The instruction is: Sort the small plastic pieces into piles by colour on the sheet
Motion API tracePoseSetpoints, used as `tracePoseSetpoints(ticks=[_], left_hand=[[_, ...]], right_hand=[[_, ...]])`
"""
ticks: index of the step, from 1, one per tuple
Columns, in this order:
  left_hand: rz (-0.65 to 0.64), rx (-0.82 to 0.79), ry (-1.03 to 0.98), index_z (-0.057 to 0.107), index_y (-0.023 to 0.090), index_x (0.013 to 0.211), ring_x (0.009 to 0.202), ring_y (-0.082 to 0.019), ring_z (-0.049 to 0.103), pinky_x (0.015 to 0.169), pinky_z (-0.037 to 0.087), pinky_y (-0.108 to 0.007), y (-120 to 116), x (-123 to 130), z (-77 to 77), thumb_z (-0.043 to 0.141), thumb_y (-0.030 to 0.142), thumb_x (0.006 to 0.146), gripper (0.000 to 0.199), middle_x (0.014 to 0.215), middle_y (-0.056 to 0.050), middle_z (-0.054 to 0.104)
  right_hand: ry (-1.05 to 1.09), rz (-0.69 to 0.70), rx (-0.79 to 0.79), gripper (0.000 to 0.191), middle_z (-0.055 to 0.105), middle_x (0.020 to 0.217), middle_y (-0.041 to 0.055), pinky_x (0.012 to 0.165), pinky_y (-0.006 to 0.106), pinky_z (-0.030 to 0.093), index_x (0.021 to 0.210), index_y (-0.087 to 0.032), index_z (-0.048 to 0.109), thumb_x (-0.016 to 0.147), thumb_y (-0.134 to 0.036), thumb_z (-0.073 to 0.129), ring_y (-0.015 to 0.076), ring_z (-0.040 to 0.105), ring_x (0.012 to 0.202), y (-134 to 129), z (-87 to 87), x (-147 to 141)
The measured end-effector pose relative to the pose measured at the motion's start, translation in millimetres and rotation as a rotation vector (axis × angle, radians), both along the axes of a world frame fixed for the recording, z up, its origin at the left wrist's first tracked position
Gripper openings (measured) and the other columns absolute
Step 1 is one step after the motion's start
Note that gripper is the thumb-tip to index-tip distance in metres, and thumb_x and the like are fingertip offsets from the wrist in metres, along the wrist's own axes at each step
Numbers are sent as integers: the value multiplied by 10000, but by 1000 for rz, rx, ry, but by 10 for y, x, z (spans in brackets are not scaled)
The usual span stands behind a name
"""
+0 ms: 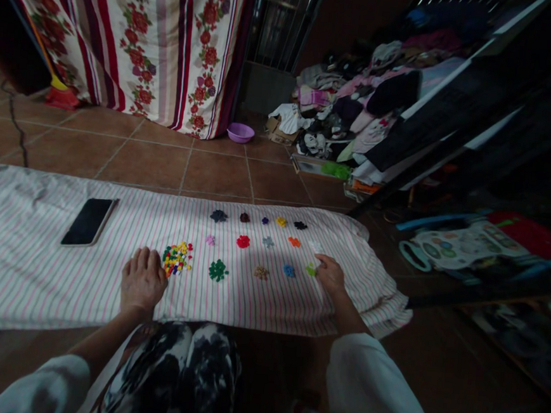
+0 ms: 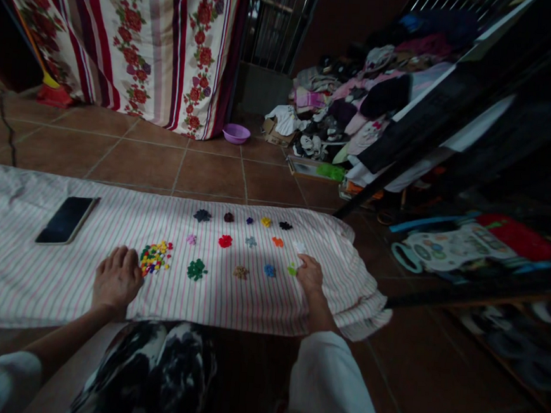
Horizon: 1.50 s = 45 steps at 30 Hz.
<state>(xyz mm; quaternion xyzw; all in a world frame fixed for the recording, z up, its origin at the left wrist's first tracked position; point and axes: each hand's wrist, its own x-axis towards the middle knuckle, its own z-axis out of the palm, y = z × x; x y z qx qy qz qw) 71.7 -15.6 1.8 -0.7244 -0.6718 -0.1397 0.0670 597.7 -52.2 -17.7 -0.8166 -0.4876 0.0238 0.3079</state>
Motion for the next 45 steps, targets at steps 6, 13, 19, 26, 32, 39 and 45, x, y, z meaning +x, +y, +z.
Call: tracePoseSetpoints(ticks=[6,13,19,26,32,39,45], left_hand=[[-6,8,-29,543,80,1244,1331,-346,415,1054,349,-494,1,-2,-20,385,253,879,434,1371,-224,512],[-7,3,-73,530,68,1275,1341,-344,411,1063,342,-500,-8,5,19,387,242,870,463,1376,-230,516],[-4,0,-100,541,74,1267,1346,-350,413,1065,340,-503,5,-2,0,386,248,870,460,1382,-231,515],[-11,16,-94,533,45,1280,1352,-354,413,1081,331,-495,11,-13,-36,356,234,890,469,1380,-240,518],[-8,8,-114,536,42,1284,1358,-352,411,1091,326,-496,14,-13,-34,369,242,887,475,1384,-240,519],[-16,1,-116,527,36,1289,1363,-360,402,1086,326,-506,14,-23,-28,363,247,887,482,1393,-254,505],[-27,1,-171,517,41,1302,1383,-357,376,1086,323,-521,15,-27,-32,363,241,883,489,1403,-259,494]], right_hand=[[-53,-17,99,328,717,896,102,896,370,515,821,-167,734,679,-157,439,216,650,860,30,152,-134],[-70,113,271,379,699,1048,131,905,356,509,1047,-160,685,860,-280,378,220,634,986,170,441,-1186],[133,486,277,320,690,1039,107,821,336,546,1082,-195,661,917,-269,397,206,646,963,85,390,-2613],[195,647,141,374,658,1111,92,923,326,519,1200,-208,623,890,-175,416,194,628,1037,-33,132,-3644],[186,527,127,435,654,1065,129,895,353,520,1292,-141,546,889,-167,382,217,626,999,50,4,-3826],[127,462,118,366,664,1047,128,869,339,501,1183,-147,608,905,-185,373,217,617,980,109,-42,-3856],[121,409,80,331,670,1000,93,851,307,494,1106,-186,653,894,-178,399,199,616,937,143,-43,-3877]])
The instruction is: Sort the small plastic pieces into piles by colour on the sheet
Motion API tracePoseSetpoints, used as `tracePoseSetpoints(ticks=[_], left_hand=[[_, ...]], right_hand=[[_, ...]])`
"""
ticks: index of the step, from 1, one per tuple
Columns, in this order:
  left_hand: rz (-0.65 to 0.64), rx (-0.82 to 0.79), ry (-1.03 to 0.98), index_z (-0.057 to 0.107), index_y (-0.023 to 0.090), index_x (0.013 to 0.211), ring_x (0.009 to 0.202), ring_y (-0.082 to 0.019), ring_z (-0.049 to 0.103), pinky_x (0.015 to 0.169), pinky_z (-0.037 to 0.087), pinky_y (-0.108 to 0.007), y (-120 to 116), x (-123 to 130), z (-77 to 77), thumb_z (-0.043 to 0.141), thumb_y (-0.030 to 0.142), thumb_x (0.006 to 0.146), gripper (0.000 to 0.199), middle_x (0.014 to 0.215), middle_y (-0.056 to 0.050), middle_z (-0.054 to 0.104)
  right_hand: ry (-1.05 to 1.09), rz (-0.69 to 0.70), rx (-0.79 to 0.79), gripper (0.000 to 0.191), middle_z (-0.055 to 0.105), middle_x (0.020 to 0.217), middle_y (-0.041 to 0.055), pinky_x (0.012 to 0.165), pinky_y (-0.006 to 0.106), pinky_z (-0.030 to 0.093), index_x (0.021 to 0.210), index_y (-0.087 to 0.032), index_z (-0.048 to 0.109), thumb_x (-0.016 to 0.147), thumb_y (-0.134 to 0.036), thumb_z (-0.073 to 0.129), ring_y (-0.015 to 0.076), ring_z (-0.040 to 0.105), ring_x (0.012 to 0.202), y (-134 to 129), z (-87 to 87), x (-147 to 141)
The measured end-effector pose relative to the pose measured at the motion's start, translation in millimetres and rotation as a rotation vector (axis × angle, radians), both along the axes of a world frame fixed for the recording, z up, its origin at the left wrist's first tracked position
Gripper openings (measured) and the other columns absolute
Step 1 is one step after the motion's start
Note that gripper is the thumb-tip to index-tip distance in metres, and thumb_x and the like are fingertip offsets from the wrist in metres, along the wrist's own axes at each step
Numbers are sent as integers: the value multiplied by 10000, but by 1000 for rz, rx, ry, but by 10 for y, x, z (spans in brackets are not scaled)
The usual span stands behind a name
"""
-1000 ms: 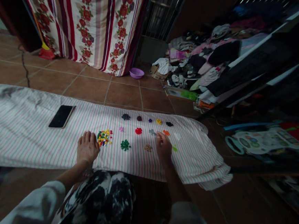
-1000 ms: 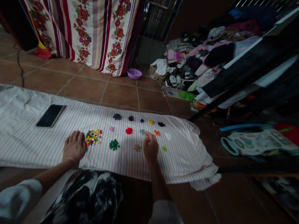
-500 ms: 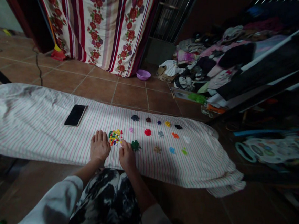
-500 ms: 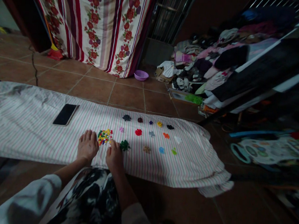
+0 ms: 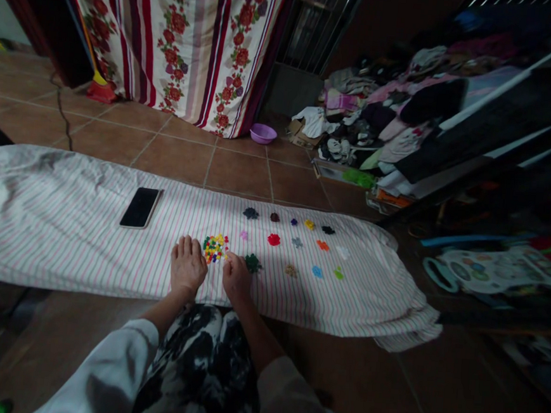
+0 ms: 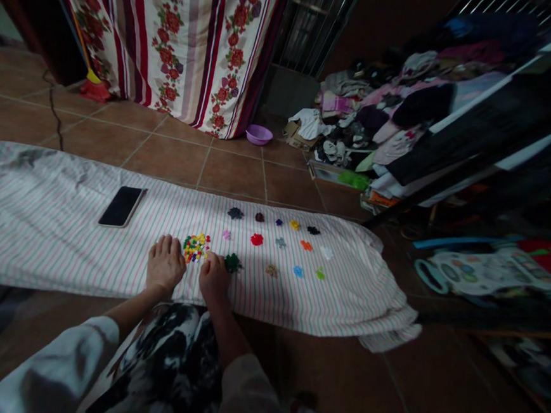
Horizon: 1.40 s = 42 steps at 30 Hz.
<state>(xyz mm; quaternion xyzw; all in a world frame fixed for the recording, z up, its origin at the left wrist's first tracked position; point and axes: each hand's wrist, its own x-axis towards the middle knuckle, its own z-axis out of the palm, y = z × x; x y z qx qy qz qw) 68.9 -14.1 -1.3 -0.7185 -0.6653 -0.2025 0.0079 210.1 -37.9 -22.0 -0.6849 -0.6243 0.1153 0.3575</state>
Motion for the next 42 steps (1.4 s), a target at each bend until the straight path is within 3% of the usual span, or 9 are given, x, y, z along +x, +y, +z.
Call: tracePoseSetpoints(ticks=[11,19,26,30,34,42], left_hand=[[6,5,22,508,40,1305,1382,-359,375,1093,316,-515,4,-3,-34,357,245,884,492,1400,-256,496],[9,-4,12,503,42,1310,1387,-364,365,1095,311,-521,4,6,-25,367,249,879,498,1413,-255,482],[5,2,23,499,39,1309,1389,-369,359,1101,300,-516,-2,-1,-35,355,247,889,489,1412,-254,480],[1,10,36,511,44,1283,1381,-363,372,1094,311,-505,-12,-2,-11,336,238,897,466,1401,-250,488],[0,23,20,520,44,1271,1383,-360,373,1097,313,-497,-14,-11,-25,325,238,904,459,1398,-243,491],[-3,28,8,530,35,1261,1363,-365,399,1082,337,-505,-6,-24,-33,371,227,884,451,1378,-257,512]], right_hand=[[-8,-18,-2,363,674,993,83,845,288,496,1149,-191,671,896,-180,410,193,621,924,21,15,-25],[31,34,12,419,674,1104,87,930,311,489,1209,-199,637,875,-137,391,196,616,1039,-25,19,-43],[94,-3,32,383,691,1076,79,917,306,485,1140,-183,638,841,-134,404,191,633,1016,1,31,-47],[91,-59,9,282,689,1012,76,846,307,494,1035,-178,639,848,-170,427,192,640,906,-4,25,-42],[41,-49,-10,252,676,966,67,867,296,478,938,-184,661,859,-163,422,189,622,927,-6,33,-43],[-6,-40,-14,291,692,984,57,878,252,463,984,-180,702,876,-159,432,164,626,934,0,62,-58]])
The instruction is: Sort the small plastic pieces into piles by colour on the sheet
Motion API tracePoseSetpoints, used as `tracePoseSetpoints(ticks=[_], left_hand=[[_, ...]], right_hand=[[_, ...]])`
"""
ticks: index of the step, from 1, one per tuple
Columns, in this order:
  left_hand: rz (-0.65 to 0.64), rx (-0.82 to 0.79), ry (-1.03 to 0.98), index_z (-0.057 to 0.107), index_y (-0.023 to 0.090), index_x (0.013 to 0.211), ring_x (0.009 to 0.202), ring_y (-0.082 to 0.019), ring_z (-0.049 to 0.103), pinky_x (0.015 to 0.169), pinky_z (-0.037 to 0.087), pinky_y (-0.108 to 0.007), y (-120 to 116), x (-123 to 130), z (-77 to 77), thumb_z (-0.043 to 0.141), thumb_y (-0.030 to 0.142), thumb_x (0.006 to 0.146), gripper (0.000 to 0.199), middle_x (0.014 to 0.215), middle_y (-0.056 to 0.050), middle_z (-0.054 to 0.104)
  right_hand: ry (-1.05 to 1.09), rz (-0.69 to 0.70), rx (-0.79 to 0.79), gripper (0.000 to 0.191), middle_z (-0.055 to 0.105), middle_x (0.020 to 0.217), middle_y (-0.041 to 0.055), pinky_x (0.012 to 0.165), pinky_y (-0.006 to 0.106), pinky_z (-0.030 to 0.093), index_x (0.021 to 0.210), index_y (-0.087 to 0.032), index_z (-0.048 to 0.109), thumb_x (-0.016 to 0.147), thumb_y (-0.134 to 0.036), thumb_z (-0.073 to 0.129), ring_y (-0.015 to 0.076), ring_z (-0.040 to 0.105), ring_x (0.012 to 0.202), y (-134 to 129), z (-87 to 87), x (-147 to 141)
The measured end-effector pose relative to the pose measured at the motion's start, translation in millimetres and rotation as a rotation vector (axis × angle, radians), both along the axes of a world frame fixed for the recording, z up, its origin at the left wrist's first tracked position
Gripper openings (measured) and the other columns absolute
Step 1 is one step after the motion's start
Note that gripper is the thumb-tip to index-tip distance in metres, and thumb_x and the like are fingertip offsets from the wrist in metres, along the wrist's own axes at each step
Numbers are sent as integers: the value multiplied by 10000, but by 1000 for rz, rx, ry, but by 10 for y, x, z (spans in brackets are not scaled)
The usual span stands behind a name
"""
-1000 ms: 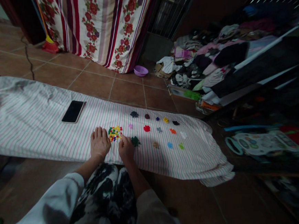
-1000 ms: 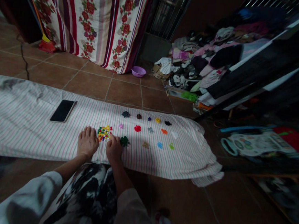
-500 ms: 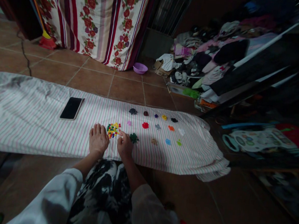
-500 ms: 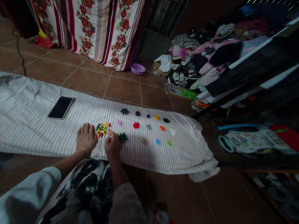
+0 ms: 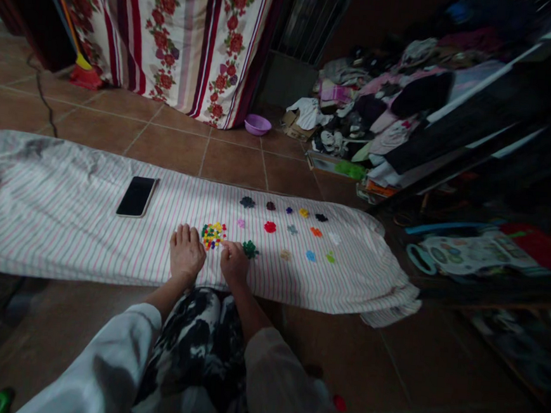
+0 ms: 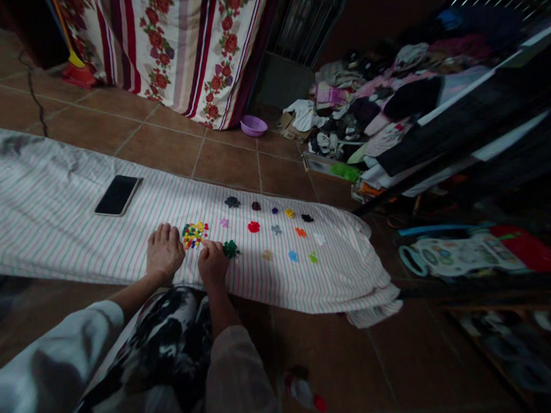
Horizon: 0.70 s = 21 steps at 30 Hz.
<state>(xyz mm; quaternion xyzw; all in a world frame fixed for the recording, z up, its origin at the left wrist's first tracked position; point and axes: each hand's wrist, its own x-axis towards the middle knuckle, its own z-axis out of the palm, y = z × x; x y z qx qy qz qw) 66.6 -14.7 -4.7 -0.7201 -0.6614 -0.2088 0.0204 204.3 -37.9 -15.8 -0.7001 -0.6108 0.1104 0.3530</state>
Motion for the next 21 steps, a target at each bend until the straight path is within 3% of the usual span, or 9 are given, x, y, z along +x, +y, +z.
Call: tracePoseSetpoints(ticks=[5,13,21], left_hand=[[0,17,5,544,43,1241,1356,-365,411,1078,347,-496,-2,-7,2,365,220,884,437,1374,-244,518],[3,11,-35,554,42,1231,1358,-356,414,1085,340,-499,-3,4,20,386,218,868,437,1370,-248,525],[12,37,33,555,46,1211,1333,-365,437,1066,356,-491,-4,8,16,380,223,873,420,1356,-243,534]], right_hand=[[10,-3,8,297,705,993,57,873,263,467,981,-188,698,894,-203,415,169,634,932,20,-27,5],[62,-126,-61,306,718,995,66,811,283,478,1043,-169,652,873,-215,401,186,652,882,90,-53,2],[60,-64,7,323,717,1018,38,797,242,475,1052,-200,673,882,-196,398,154,642,852,98,-40,0]])
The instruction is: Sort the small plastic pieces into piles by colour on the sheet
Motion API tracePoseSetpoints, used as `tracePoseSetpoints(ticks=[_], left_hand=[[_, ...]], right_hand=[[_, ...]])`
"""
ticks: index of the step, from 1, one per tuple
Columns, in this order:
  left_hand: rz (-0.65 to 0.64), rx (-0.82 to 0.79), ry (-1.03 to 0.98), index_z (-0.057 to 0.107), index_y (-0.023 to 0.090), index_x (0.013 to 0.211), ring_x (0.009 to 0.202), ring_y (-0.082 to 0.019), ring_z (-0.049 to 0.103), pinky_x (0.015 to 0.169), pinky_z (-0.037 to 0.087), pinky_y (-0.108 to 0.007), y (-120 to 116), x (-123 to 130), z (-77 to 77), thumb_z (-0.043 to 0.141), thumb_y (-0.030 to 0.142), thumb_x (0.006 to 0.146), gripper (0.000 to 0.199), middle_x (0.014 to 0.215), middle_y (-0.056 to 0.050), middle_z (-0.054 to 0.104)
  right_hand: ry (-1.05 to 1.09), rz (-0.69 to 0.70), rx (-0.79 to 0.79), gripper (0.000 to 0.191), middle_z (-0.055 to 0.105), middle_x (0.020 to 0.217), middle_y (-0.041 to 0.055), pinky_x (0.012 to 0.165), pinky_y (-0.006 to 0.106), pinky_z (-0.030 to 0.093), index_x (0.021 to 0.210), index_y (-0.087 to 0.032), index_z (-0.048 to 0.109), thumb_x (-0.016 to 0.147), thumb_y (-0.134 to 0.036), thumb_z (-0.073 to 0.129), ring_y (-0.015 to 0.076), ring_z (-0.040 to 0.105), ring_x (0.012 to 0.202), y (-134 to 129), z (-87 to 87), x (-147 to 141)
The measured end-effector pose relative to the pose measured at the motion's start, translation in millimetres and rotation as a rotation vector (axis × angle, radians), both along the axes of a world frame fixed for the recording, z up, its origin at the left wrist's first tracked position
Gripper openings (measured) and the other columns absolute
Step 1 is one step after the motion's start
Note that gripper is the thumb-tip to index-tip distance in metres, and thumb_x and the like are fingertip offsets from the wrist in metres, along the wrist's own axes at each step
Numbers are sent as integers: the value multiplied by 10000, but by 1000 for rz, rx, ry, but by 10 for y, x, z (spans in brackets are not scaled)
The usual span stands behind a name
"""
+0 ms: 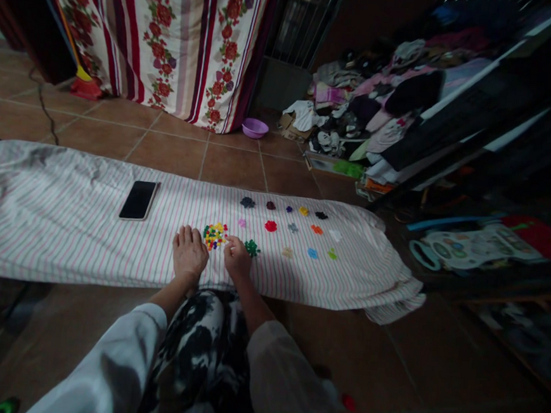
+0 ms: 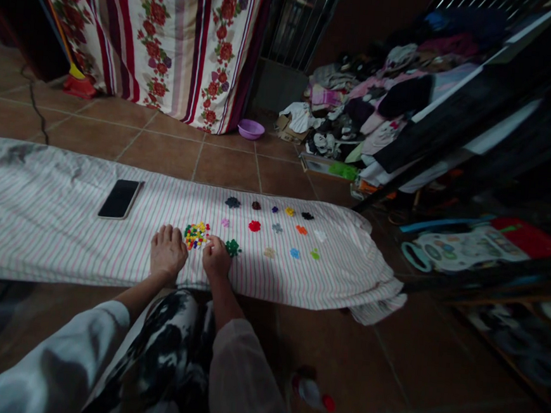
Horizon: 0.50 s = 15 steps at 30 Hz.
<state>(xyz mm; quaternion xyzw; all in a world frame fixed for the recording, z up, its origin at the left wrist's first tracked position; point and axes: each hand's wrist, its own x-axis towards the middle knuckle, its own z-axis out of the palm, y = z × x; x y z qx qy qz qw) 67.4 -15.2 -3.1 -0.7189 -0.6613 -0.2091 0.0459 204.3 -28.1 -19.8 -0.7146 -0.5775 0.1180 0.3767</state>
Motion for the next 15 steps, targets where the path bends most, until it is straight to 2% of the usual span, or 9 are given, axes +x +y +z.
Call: tracePoseSetpoints(ticks=[4,8,15], left_hand=[[0,7,5,556,56,1207,1335,-359,434,1069,351,-485,-7,-5,-1,375,227,876,414,1354,-234,536],[1,-9,13,566,65,1185,1331,-358,435,1063,356,-485,-5,-1,9,375,235,875,402,1355,-230,534],[4,-20,11,566,59,1193,1334,-364,430,1060,357,-489,-11,15,41,371,238,879,410,1357,-235,534]], right_hand=[[-22,25,35,335,712,999,44,780,215,469,1074,-199,685,894,-190,402,137,632,800,-32,7,-11],[-40,30,41,339,705,1017,52,786,213,470,1087,-198,688,901,-179,406,141,633,832,-48,12,-22],[-44,26,-30,362,707,1001,39,774,222,466,1145,-230,694,898,-180,435,147,629,833,-46,30,-1]])
